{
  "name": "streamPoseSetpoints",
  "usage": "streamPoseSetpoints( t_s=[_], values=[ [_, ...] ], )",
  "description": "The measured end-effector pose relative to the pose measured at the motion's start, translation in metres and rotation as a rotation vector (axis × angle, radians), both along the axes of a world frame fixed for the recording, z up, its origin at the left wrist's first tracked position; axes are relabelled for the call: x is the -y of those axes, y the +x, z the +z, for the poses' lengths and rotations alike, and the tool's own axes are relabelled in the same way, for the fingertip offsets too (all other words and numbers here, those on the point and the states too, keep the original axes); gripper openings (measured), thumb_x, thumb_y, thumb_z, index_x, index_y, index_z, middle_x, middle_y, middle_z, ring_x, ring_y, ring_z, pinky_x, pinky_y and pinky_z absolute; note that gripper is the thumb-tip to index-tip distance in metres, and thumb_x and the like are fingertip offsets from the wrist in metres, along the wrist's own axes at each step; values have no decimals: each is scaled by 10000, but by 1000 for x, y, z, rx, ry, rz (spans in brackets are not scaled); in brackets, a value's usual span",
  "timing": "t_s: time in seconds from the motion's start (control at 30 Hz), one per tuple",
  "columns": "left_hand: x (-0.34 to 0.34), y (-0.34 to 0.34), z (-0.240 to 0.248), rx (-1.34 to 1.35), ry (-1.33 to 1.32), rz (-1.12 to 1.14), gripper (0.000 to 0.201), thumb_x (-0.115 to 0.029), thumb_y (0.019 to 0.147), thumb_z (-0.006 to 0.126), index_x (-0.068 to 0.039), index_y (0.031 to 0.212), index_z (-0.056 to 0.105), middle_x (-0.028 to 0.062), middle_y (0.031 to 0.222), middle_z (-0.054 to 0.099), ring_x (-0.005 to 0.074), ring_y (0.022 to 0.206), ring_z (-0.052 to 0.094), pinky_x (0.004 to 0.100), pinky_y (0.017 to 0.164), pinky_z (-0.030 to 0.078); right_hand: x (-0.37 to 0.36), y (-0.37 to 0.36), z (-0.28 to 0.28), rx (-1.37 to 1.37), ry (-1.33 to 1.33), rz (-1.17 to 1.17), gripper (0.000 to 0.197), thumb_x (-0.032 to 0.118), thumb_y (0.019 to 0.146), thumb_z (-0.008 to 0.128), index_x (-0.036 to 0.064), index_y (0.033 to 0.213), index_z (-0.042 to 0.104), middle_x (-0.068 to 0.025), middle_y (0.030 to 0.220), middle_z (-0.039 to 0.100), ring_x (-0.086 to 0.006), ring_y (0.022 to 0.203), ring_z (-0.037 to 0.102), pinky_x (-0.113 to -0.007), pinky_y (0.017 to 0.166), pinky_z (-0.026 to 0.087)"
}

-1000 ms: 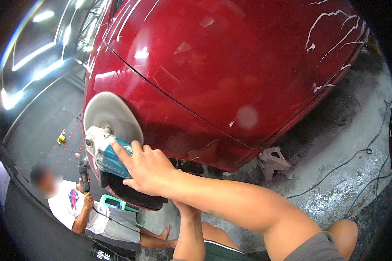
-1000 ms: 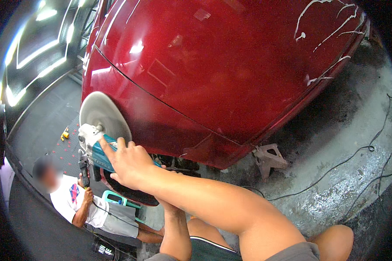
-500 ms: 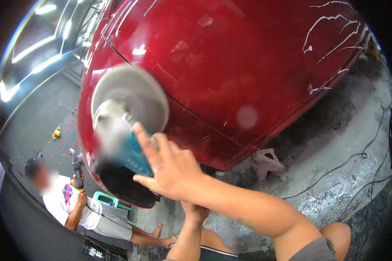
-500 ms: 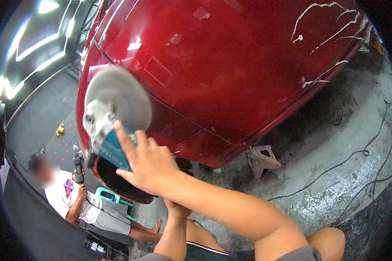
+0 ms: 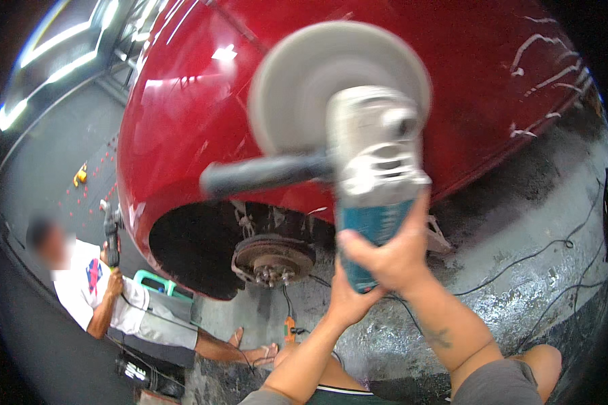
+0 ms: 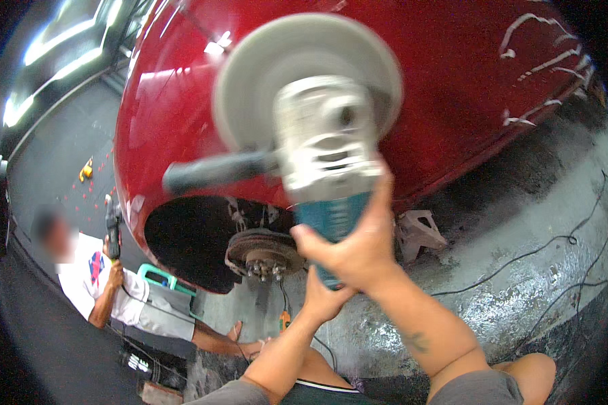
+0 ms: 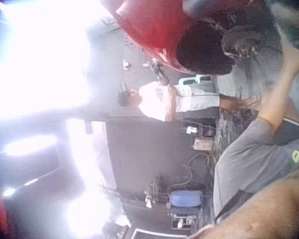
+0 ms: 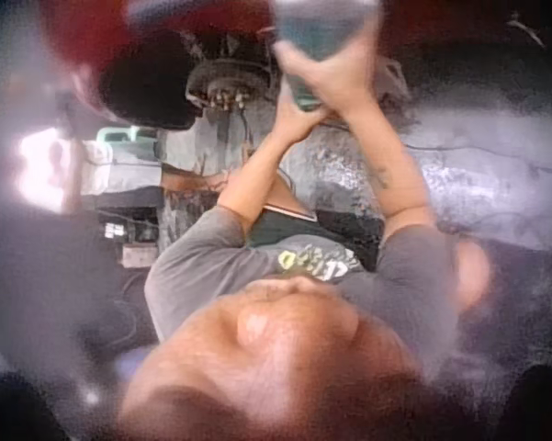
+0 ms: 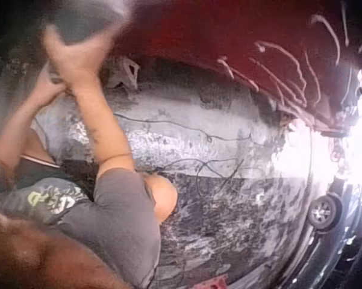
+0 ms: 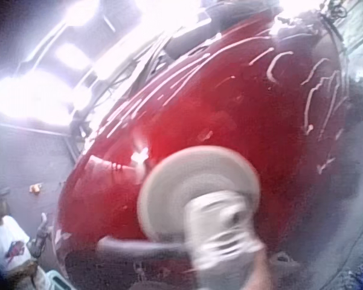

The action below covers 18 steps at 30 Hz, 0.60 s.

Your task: The person uses a power polisher to buff the rear side and bumper of a red car. They move the tool across the vehicle's surface, applying a white polishing compound to the paint.

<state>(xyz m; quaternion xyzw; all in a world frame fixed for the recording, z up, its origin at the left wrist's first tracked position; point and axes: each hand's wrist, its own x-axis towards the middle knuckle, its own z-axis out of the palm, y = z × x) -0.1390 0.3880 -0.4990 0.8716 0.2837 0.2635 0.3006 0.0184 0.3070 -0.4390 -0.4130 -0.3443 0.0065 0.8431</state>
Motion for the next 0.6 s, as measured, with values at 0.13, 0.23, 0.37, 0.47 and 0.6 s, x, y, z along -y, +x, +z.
streamPoseSetpoints(
  t_s=[0.13,0.23,0.37,0.47,0.6],
  values=[
    [-6,-6,2,-27,-158,-36,1100,-324,737,989,-38,1605,376,184,1508,587,291,1383,587,441,1155,477,-10,-13,-31,-148,22,77,1091,202,714,961,22,1556,290,-194,1434,545,-318,1307,591,-470,1165,455],
    [-52,-53,-76,83,-107,-82,1127,-286,722,1000,-24,1611,358,213,1486,610,343,1382,609,463,1175,473,-28,-55,-41,28,-93,51,1254,212,708,972,18,1653,170,-254,1501,476,-362,1403,521,-504,1208,414],
    [-102,-122,-116,224,-281,53,1150,-306,702,1006,-11,1609,363,224,1491,600,354,1396,591,471,1178,462,-71,-120,-27,217,-85,71,1338,420,691,998,26,1699,211,-270,1578,494,-440,1400,593,-474,1150,532],
    [-124,-153,-85,311,-306,70,1168,-321,688,1011,-1,1608,367,233,1494,593,362,1406,578,476,1180,455,-93,-149,7,282,42,133,1288,368,728,980,73,1717,208,-238,1513,540,-444,1350,604,-486,1117,545],
    [-144,-188,-65,317,-274,65,1192,-340,668,1017,12,1606,372,244,1498,584,373,1420,559,484,1183,444,-101,-171,6,158,3,305,1291,334,706,987,100,1712,212,-246,1527,543,-459,1373,591,-494,1164,515]
  ],
)
